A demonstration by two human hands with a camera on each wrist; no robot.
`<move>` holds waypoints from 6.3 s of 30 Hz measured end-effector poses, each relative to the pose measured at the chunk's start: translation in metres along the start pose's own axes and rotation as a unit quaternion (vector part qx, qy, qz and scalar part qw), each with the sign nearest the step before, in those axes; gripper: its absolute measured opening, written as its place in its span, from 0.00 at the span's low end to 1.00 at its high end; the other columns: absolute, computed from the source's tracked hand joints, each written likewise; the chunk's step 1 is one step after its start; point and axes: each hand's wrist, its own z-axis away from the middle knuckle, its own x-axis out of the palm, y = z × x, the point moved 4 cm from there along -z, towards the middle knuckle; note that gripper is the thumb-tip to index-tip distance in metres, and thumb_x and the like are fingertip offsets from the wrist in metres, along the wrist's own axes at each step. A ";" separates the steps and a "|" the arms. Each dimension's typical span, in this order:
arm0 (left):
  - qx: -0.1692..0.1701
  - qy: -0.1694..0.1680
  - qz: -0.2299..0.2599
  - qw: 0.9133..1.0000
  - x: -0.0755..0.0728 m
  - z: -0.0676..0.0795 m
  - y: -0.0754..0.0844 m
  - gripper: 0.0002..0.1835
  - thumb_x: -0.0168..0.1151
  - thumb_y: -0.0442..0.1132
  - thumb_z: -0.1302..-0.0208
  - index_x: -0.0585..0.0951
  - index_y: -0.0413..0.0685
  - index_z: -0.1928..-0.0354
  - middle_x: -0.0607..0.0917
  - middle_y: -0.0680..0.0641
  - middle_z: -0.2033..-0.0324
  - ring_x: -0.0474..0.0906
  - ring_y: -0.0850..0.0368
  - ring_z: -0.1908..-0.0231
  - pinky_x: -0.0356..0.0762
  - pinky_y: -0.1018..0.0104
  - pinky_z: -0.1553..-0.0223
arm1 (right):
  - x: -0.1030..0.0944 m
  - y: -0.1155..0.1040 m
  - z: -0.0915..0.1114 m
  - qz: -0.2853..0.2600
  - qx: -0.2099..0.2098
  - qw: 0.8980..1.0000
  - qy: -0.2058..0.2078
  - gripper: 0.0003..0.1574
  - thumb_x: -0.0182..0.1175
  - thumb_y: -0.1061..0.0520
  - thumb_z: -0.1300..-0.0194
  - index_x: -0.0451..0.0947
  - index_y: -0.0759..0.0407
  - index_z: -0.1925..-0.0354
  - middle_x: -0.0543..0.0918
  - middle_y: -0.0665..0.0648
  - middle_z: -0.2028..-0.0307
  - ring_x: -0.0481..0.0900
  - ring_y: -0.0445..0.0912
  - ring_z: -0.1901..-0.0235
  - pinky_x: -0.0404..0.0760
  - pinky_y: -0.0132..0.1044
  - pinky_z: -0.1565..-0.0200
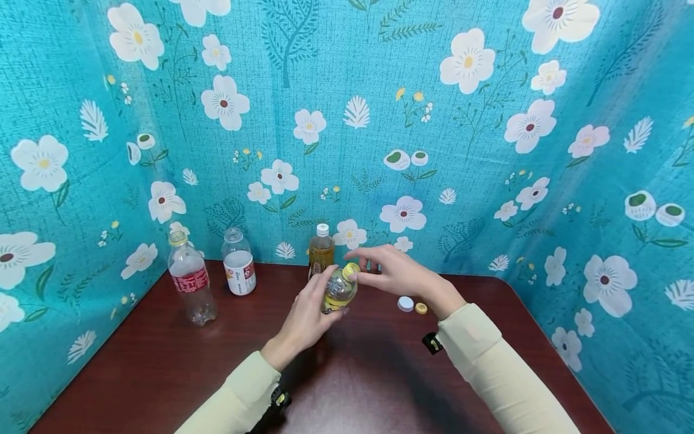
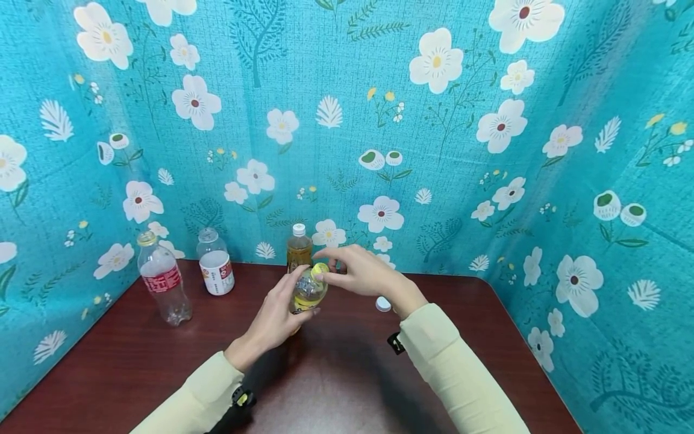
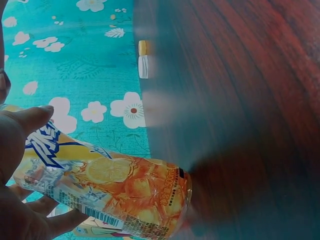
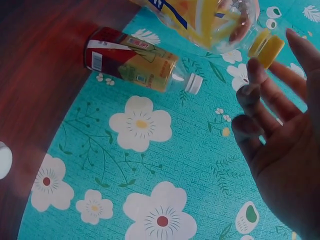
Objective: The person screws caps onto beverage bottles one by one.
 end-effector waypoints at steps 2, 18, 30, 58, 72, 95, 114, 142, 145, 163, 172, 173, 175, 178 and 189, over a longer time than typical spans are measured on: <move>0.000 0.001 0.000 1.000 0.000 0.000 0.000 0.51 0.80 0.44 0.44 0.60 0.61 0.23 0.75 0.48 0.42 0.79 0.52 0.45 0.83 0.52 0.47 | 0.001 0.000 0.001 -0.012 -0.009 1.000 -0.014 0.24 0.63 0.46 0.26 0.80 0.52 0.38 0.79 0.46 0.67 0.76 0.41 0.72 0.76 0.36 0.71; 0.002 -0.001 0.000 1.000 0.000 0.001 0.000 0.51 0.80 0.43 0.45 0.61 0.59 0.23 0.76 0.47 0.42 0.80 0.51 0.46 0.83 0.51 0.48 | 0.006 0.002 -0.002 0.007 0.020 1.000 0.013 0.23 0.65 0.43 0.29 0.82 0.50 0.41 0.79 0.46 0.70 0.73 0.41 0.77 0.74 0.36 0.73; -0.001 0.001 0.011 1.000 0.000 0.000 -0.002 0.51 0.80 0.43 0.45 0.60 0.60 0.23 0.76 0.48 0.43 0.80 0.53 0.47 0.83 0.53 0.48 | 0.007 -0.001 -0.004 -0.004 -0.021 1.000 0.020 0.12 0.66 0.49 0.29 0.83 0.54 0.52 0.75 0.45 0.75 0.69 0.40 0.77 0.71 0.33 0.73; -0.003 -0.008 0.030 1.000 -0.003 -0.002 -0.003 0.51 0.80 0.43 0.43 0.59 0.62 0.23 0.75 0.48 0.41 0.78 0.53 0.45 0.82 0.53 0.45 | 0.010 -0.009 -0.010 0.033 -0.036 0.997 0.062 0.14 0.68 0.50 0.31 0.82 0.60 0.57 0.72 0.45 0.80 0.65 0.37 0.82 0.68 0.31 0.78; 0.016 -0.011 0.056 0.998 -0.004 -0.001 -0.007 0.51 0.80 0.42 0.44 0.60 0.60 0.23 0.76 0.47 0.41 0.78 0.53 0.45 0.82 0.53 0.46 | 0.008 0.000 -0.006 -0.056 -0.069 0.996 -0.026 0.22 0.64 0.51 0.27 0.80 0.54 0.38 0.79 0.45 0.68 0.74 0.42 0.71 0.78 0.38 0.68; -0.012 0.002 0.052 0.999 -0.001 0.001 -0.007 0.50 0.79 0.41 0.43 0.59 0.62 0.23 0.74 0.47 0.39 0.77 0.52 0.43 0.81 0.52 0.44 | 0.017 -0.004 -0.012 -0.006 -0.036 0.998 0.053 0.15 0.65 0.49 0.28 0.83 0.57 0.49 0.77 0.46 0.73 0.72 0.41 0.74 0.75 0.35 0.71; 0.009 -0.005 0.053 0.999 -0.003 -0.005 -0.005 0.50 0.80 0.40 0.44 0.60 0.61 0.24 0.75 0.47 0.40 0.78 0.52 0.44 0.81 0.54 0.44 | 0.010 -0.008 -0.014 0.031 -0.032 0.998 0.054 0.17 0.67 0.46 0.30 0.77 0.55 0.68 0.68 0.45 0.83 0.64 0.37 0.84 0.66 0.31 0.80; -0.008 -0.016 0.098 0.995 -0.003 -0.004 -0.009 0.50 0.80 0.42 0.44 0.60 0.68 0.25 0.75 0.48 0.39 0.78 0.52 0.43 0.81 0.53 0.44 | 0.016 -0.004 -0.016 -0.006 -0.040 0.996 0.074 0.14 0.68 0.46 0.31 0.81 0.56 0.59 0.74 0.44 0.80 0.68 0.37 0.81 0.71 0.32 0.77; -0.006 -0.021 0.107 0.994 -0.004 -0.002 -0.009 0.50 0.79 0.42 0.44 0.60 0.66 0.24 0.74 0.48 0.38 0.77 0.52 0.42 0.82 0.52 0.44 | 0.016 0.001 -0.013 -0.045 -0.039 0.997 0.053 0.15 0.68 0.49 0.31 0.83 0.54 0.51 0.75 0.46 0.74 0.71 0.40 0.75 0.74 0.34 0.72; 0.001 -0.022 0.101 0.995 -0.002 -0.004 -0.011 0.49 0.79 0.41 0.43 0.61 0.62 0.24 0.75 0.48 0.39 0.78 0.53 0.43 0.80 0.54 0.43 | 0.015 -0.003 -0.016 -0.024 -0.036 0.997 0.061 0.13 0.70 0.49 0.32 0.80 0.56 0.60 0.77 0.44 0.79 0.70 0.38 0.81 0.71 0.32 0.77; -0.003 -0.045 0.114 0.992 -0.002 -0.002 -0.012 0.51 0.78 0.42 0.42 0.57 0.66 0.23 0.73 0.48 0.36 0.76 0.52 0.40 0.79 0.51 0.41 | 0.014 0.003 -0.011 -0.076 -0.031 0.996 0.019 0.16 0.70 0.51 0.33 0.83 0.51 0.48 0.74 0.49 0.73 0.71 0.43 0.74 0.75 0.38 0.70; -0.004 -0.047 0.116 0.992 -0.003 -0.002 -0.012 0.51 0.78 0.42 0.42 0.57 0.66 0.22 0.72 0.48 0.35 0.75 0.52 0.39 0.79 0.51 0.40 | 0.013 0.004 -0.011 -0.088 -0.034 0.996 0.006 0.19 0.69 0.51 0.32 0.82 0.51 0.45 0.73 0.50 0.72 0.71 0.44 0.72 0.76 0.40 0.70; 0.002 -0.047 0.119 0.992 -0.003 -0.002 -0.013 0.51 0.78 0.41 0.42 0.57 0.65 0.22 0.72 0.48 0.34 0.75 0.51 0.39 0.78 0.51 0.40 | 0.012 0.004 -0.009 -0.105 -0.037 0.994 -0.016 0.21 0.68 0.51 0.31 0.82 0.51 0.41 0.73 0.51 0.70 0.72 0.45 0.70 0.76 0.42 0.68; 0.010 -0.052 0.121 0.991 -0.003 -0.002 -0.013 0.51 0.78 0.40 0.42 0.57 0.66 0.22 0.72 0.49 0.34 0.75 0.52 0.39 0.79 0.51 0.40 | 0.011 0.004 -0.010 -0.119 -0.040 0.991 -0.037 0.22 0.66 0.50 0.29 0.82 0.53 0.40 0.73 0.52 0.71 0.71 0.46 0.72 0.75 0.41 0.68; 0.001 -0.033 0.128 0.991 -0.002 0.002 -0.012 0.50 0.78 0.40 0.42 0.58 0.66 0.24 0.73 0.49 0.37 0.77 0.53 0.42 0.80 0.52 0.42 | 0.021 -0.001 -0.014 -0.088 -0.055 0.992 0.068 0.11 0.69 0.52 0.31 0.87 0.54 0.53 0.74 0.46 0.79 0.69 0.40 0.80 0.70 0.33 0.76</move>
